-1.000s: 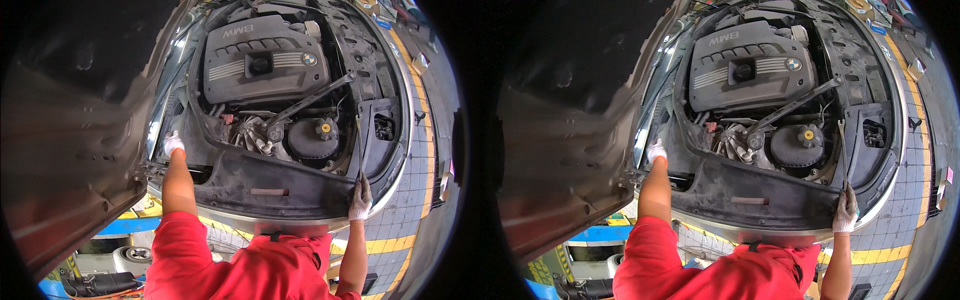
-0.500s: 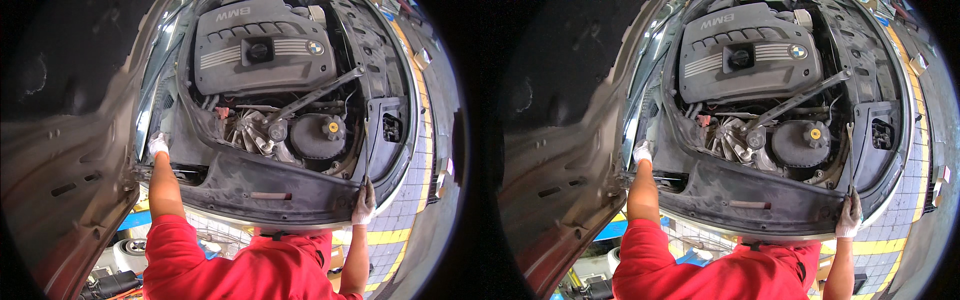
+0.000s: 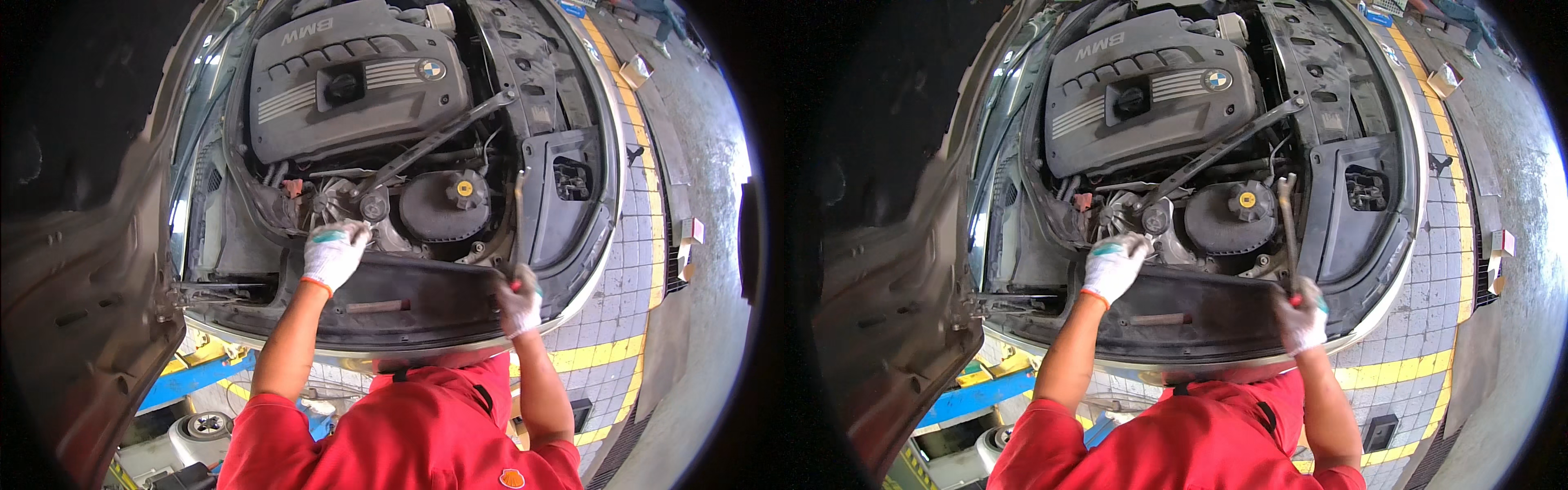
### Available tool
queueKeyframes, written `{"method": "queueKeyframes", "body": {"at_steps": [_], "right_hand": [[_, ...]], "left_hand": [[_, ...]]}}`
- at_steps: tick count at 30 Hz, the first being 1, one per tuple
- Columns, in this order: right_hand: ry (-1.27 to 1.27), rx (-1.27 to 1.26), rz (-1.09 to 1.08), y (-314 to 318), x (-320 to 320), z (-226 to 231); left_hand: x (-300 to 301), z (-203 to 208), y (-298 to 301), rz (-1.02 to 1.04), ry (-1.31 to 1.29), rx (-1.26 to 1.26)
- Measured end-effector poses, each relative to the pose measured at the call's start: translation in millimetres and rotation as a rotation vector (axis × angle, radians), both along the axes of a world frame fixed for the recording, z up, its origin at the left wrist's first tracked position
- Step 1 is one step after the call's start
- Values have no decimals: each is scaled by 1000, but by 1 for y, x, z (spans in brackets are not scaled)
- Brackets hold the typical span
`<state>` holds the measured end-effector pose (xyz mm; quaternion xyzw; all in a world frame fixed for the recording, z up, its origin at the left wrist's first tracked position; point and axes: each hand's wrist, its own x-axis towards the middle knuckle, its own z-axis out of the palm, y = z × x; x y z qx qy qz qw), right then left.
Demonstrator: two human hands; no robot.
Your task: The person removes a plastic cover from the front of a car engine bay using a wrench. They loosen bolts, detach the cover, and set it aside.
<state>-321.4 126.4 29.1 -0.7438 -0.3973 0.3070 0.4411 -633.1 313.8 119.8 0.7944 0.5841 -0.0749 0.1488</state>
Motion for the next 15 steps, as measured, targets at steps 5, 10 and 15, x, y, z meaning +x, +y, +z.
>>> {"method": "queueKeyframes", "body": {"at_steps": [5, 10, 15], "right_hand": [[682, -195, 440, 104, -62, 25], [584, -376, 720, 160, -121, -12], [-756, 82, 1556, 201, -128, -58]], "left_hand": [[23, -5, 10, 80, 219, -153], [28, -16, 4, 114, 385, -41], [33, -12, 6, 60, 455, -73]]}}
